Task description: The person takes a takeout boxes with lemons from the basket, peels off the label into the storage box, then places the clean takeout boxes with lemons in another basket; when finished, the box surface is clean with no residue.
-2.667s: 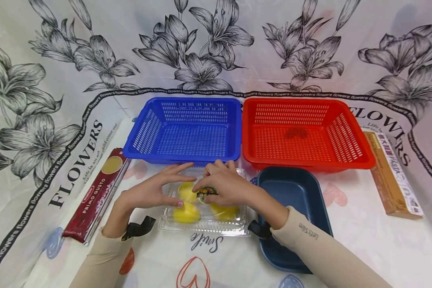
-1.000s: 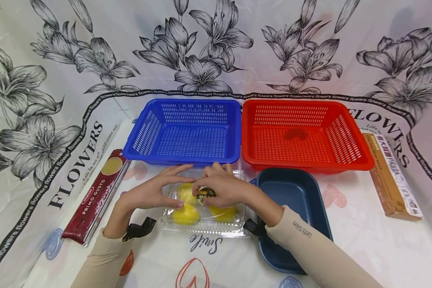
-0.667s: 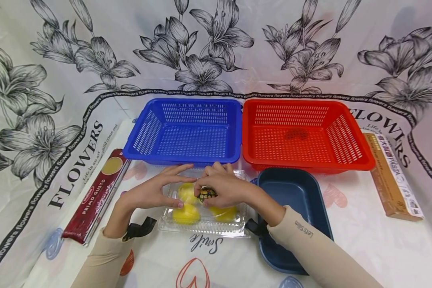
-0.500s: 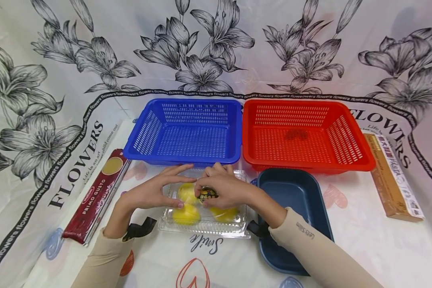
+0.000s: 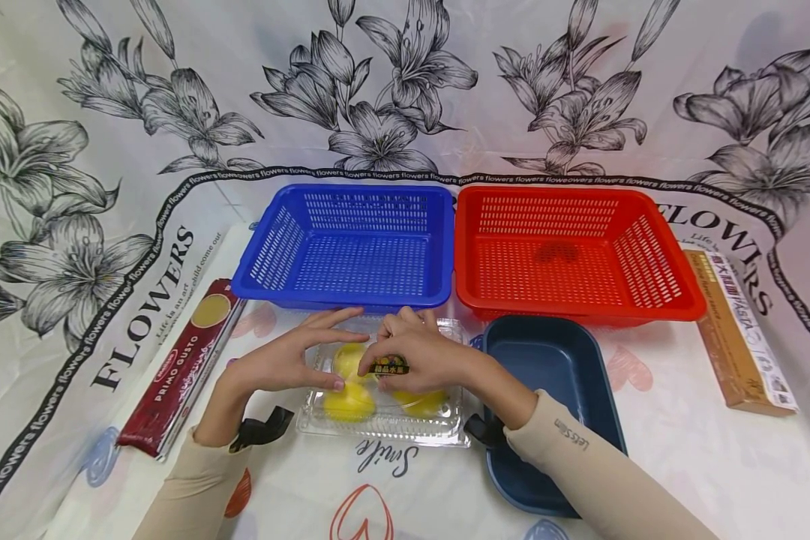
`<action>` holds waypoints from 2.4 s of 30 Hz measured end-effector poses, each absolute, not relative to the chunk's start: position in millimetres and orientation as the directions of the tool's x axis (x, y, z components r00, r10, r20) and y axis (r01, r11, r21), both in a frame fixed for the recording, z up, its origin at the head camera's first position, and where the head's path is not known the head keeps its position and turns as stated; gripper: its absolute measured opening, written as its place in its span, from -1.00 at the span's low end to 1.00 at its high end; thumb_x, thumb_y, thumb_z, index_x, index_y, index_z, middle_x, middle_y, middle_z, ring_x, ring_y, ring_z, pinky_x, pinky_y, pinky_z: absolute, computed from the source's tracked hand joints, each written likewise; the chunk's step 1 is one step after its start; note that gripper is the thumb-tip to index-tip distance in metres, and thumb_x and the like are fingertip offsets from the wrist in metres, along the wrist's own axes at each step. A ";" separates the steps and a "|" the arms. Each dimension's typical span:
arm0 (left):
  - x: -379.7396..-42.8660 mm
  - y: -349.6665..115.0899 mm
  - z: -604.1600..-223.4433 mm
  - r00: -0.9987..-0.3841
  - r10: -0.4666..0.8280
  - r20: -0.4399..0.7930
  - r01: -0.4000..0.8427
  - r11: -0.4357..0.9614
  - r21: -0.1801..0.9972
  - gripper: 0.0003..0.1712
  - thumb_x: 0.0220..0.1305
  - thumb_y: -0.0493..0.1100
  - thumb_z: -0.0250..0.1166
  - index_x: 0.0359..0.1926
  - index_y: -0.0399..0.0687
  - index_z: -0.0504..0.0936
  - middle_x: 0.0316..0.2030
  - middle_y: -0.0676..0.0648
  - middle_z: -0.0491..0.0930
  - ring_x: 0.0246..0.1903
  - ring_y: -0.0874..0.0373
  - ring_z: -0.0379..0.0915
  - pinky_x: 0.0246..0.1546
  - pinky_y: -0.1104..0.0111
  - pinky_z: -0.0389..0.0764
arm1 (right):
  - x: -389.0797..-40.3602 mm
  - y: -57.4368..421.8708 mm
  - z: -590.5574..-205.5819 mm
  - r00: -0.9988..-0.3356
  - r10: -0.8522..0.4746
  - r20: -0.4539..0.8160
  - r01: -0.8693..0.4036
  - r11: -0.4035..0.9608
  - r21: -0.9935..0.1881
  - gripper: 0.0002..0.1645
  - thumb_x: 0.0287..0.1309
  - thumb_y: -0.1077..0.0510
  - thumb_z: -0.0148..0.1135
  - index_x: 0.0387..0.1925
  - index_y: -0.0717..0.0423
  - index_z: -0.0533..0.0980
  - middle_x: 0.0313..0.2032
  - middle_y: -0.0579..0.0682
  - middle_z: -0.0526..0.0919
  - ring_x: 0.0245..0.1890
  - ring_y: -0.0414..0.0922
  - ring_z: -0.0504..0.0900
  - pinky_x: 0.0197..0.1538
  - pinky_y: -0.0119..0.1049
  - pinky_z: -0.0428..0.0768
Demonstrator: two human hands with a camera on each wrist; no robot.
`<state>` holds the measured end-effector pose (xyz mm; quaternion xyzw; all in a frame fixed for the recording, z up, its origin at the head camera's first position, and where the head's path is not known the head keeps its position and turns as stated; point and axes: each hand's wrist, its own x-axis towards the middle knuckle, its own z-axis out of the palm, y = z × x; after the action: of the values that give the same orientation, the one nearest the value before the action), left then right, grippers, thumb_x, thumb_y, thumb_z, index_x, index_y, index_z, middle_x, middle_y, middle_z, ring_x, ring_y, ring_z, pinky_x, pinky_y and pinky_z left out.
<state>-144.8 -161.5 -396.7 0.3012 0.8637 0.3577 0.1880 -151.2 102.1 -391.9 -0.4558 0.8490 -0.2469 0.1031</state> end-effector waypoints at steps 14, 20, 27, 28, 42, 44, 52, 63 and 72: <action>-145.5 -160.5 -397.6 -0.752 0.649 -0.115 0.373 0.563 0.738 -0.26 0.02 0.07 0.48 0.28 0.35 0.46 0.49 0.26 0.01 0.53 -0.03 -0.28 0.41 -0.25 -0.05 | -148.9 102.4 -390.4 -0.550 -0.833 0.056 -0.706 0.429 -0.563 -0.77 0.09 -0.01 0.35 -0.20 -0.39 0.57 -0.25 -0.19 0.42 -0.17 -0.20 0.19 -0.06 -0.11 0.00; -146.1 -161.2 -398.8 -0.750 0.653 -0.106 0.382 0.558 0.736 -0.26 0.03 0.06 0.48 0.28 0.34 0.46 0.50 0.25 0.00 0.53 -0.03 -0.26 0.41 -0.23 -0.03 | -147.1 101.3 -393.8 -0.569 -0.817 0.090 -0.694 0.419 -0.586 -0.79 0.09 0.05 0.35 -0.24 -0.34 0.57 -0.17 -0.28 0.46 -0.11 -0.21 0.21 0.03 -0.07 -0.01; -145.2 -160.9 -397.6 -0.757 0.644 -0.110 0.365 0.557 0.746 -0.28 0.03 0.02 0.48 0.26 0.36 0.47 0.49 0.25 0.01 0.53 -0.03 -0.28 0.41 -0.25 -0.06 | -146.0 100.5 -394.5 -0.552 -0.821 0.147 -0.709 0.370 -0.600 -0.87 0.12 0.11 0.31 -0.33 -0.25 0.58 -0.14 -0.35 0.51 -0.07 -0.22 0.23 0.08 -0.03 0.01; -145.1 -161.0 -397.7 -0.758 0.643 -0.110 0.365 0.558 0.745 -0.28 0.03 0.02 0.48 0.26 0.36 0.48 0.49 0.25 0.02 0.53 -0.03 -0.28 0.41 -0.25 -0.06 | -146.2 100.8 -394.5 -0.551 -0.821 0.148 -0.706 0.364 -0.607 -0.88 0.12 0.12 0.31 -0.33 -0.24 0.58 -0.14 -0.36 0.52 -0.07 -0.22 0.23 0.07 -0.04 0.00; -145.8 -162.3 -400.0 -0.752 0.652 -0.099 0.376 0.547 0.748 -0.28 0.03 0.06 0.47 0.26 0.36 0.47 0.49 0.26 0.00 0.53 -0.04 -0.27 0.41 -0.26 -0.07 | -149.7 100.2 -393.7 -0.529 -0.836 0.145 -0.757 0.388 -0.526 -0.63 0.16 0.15 0.21 -0.13 -0.46 0.63 -0.16 -0.27 0.44 -0.10 -0.24 0.23 0.05 -0.07 0.07; -145.8 -162.3 -399.6 -0.752 0.652 -0.099 0.378 0.548 0.746 -0.28 0.03 0.07 0.47 0.26 0.37 0.47 0.49 0.26 0.01 0.53 -0.04 -0.27 0.41 -0.25 -0.06 | -149.9 99.9 -394.2 -0.530 -0.837 0.140 -0.753 0.388 -0.531 -0.66 0.16 0.15 0.20 -0.18 -0.44 0.63 -0.17 -0.27 0.44 -0.11 -0.24 0.23 0.03 -0.09 0.08; -145.7 -161.9 -399.3 -0.752 0.651 -0.105 0.380 0.558 0.737 -0.27 0.02 0.07 0.48 0.26 0.42 0.46 0.50 0.24 0.01 0.53 -0.03 -0.26 0.42 -0.24 -0.06 | -148.8 99.3 -397.3 -0.537 -0.826 0.171 -0.744 0.368 -0.558 -0.80 0.09 0.17 0.21 -0.31 -0.26 0.57 -0.17 -0.30 0.48 -0.10 -0.24 0.24 0.01 -0.12 0.09; -146.3 -161.6 -400.4 -0.749 0.655 -0.099 0.376 0.544 0.750 -0.26 0.02 0.05 0.48 0.27 0.40 0.46 0.50 0.25 -0.01 0.53 0.00 -0.26 0.40 -0.25 -0.05 | -152.5 102.6 -397.4 -0.555 -0.817 0.155 -0.679 0.337 -0.652 -0.75 0.12 0.20 0.25 -0.24 -0.25 0.59 -0.15 -0.39 0.57 -0.05 -0.26 0.28 0.11 -0.08 0.08; -146.9 -161.3 -401.2 -0.747 0.657 -0.100 0.376 0.542 0.752 -0.26 0.02 0.08 0.48 0.27 0.42 0.44 0.50 0.27 -0.02 0.53 0.03 -0.27 0.41 -0.25 -0.04 | -154.8 105.7 -394.0 -0.564 -0.817 0.119 -0.689 0.386 -0.614 -0.77 0.16 0.19 0.25 -0.19 -0.22 0.61 -0.20 -0.28 0.54 -0.09 -0.24 0.28 0.05 -0.13 0.14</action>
<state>-146.9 -161.3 -401.2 0.3012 0.8574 0.3721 0.1891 -154.8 105.7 -394.0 -0.4556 0.8263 -0.3152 0.1017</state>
